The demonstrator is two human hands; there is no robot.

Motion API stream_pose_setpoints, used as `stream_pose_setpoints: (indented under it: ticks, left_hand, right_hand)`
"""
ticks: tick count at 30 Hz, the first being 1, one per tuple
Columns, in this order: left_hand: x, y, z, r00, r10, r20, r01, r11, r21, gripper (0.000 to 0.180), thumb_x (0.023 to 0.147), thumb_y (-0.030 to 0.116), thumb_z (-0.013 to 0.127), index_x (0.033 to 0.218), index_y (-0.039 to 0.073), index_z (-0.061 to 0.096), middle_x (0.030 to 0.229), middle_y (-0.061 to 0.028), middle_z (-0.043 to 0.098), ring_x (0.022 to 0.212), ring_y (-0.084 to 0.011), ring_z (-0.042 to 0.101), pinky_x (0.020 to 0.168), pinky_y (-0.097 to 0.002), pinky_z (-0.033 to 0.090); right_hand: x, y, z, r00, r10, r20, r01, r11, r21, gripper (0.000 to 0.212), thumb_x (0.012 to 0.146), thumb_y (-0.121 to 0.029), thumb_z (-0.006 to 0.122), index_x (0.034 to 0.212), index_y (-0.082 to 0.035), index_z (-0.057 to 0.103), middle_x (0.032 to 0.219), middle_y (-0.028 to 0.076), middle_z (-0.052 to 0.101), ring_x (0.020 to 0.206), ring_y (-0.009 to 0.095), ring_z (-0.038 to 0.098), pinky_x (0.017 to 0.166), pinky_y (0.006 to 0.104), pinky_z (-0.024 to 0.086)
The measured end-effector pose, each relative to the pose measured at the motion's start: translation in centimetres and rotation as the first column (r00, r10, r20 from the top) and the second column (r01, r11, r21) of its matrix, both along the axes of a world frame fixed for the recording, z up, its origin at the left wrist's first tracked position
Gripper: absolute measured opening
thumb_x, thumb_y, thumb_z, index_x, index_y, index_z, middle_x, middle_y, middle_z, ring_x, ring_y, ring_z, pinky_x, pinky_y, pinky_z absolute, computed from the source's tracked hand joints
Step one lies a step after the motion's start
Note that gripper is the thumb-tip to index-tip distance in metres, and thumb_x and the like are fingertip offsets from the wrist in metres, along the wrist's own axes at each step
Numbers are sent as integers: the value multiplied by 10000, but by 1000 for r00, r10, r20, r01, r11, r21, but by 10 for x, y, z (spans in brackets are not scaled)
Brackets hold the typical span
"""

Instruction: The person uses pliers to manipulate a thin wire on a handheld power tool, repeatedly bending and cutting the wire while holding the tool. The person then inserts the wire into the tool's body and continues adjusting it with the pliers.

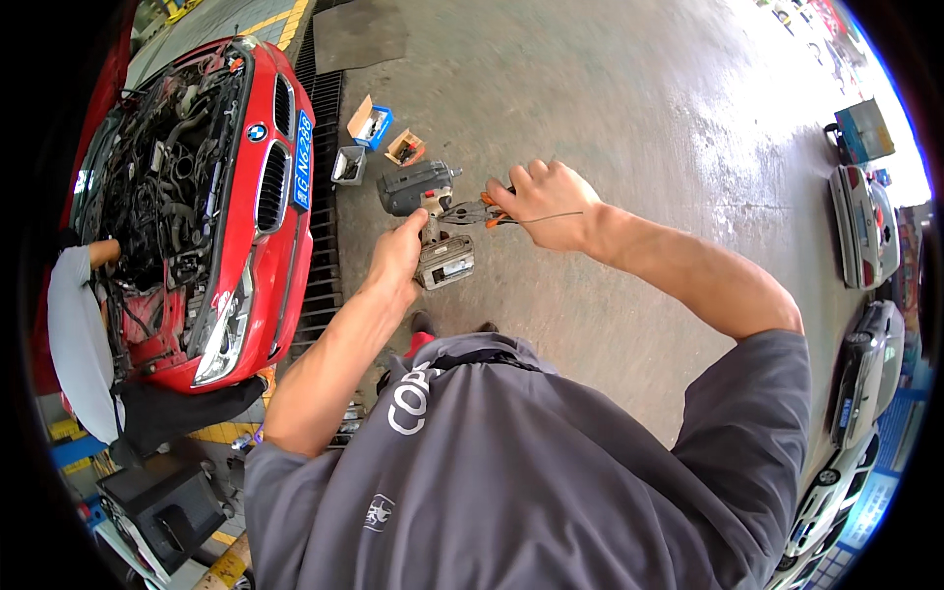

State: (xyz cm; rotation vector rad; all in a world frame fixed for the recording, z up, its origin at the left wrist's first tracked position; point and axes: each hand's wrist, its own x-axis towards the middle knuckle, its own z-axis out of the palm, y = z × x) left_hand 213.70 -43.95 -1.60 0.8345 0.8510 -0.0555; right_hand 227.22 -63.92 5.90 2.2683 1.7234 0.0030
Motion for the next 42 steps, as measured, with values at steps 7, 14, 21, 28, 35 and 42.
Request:
stream_pose_setpoints:
  ticks: [7, 14, 21, 28, 35, 42]
  left_hand:
    - [-31, 8, -7, 980, -45, 195, 49, 999, -18, 382, 1051, 375, 547, 1148, 17, 635, 944, -103, 697, 753, -202, 682, 772, -418, 606]
    - [-52, 30, 11, 797, -6, 604, 226, 930, -289, 506, 1105, 431, 387, 1358, 13, 517, 908, -79, 594, 684, -144, 620, 805, -413, 601]
    - [-46, 13, 30, 691, 11, 722, 296, 908, -297, 538, 1111, 389, 380, 1435, -37, 429, 981, -154, 643, 620, -171, 644, 677, -354, 615]
    - [-48, -1, 39, 689, 11, 725, 250, 935, -252, 559, 1102, 392, 404, 1425, -65, 421, 1107, -239, 679, 618, -191, 682, 544, -300, 591]
    - [-43, 3, 29, 672, -76, 737, 311, 931, -188, 649, 1038, 574, 478, 1306, -16, 453, 863, -142, 665, 623, -190, 686, 511, -325, 571]
    - [-41, -5, 43, 663, -163, 731, 271, 962, -32, 696, 978, 672, 525, 1286, 49, 477, 718, -56, 579, 509, -143, 561, 520, -329, 486]
  right_hand:
    - [-34, -45, -1, 987, -137, -81, 154, 947, 281, 587, 842, -64, 637, 1416, -71, 515, 1061, 122, 619, 979, 313, 630, 838, 431, 498]
    - [-56, -67, 42, -119, -355, -927, 425, 826, -371, 339, 936, -198, 597, 1224, -21, 613, 933, 63, 624, 894, 184, 578, 798, 367, 452]
    - [-83, -60, 64, -310, -180, -933, 356, 888, -289, 327, 980, -234, 563, 1253, -64, 619, 777, -11, 585, 694, 90, 485, 615, 293, 409]
    - [-86, -63, 79, -431, -168, -887, 310, 895, -320, 355, 970, -234, 527, 1287, -94, 606, 787, 1, 662, 629, 57, 491, 455, 280, 354]
    - [-96, -69, 72, -783, -23, -622, 289, 871, -396, 350, 985, -126, 568, 1303, 18, 573, 1149, 111, 682, 993, 177, 658, 699, 336, 540]
    - [-105, -75, 64, -857, 12, -515, 229, 905, -359, 371, 1001, -92, 571, 1348, 38, 551, 1230, 128, 681, 1066, 181, 665, 820, 350, 548]
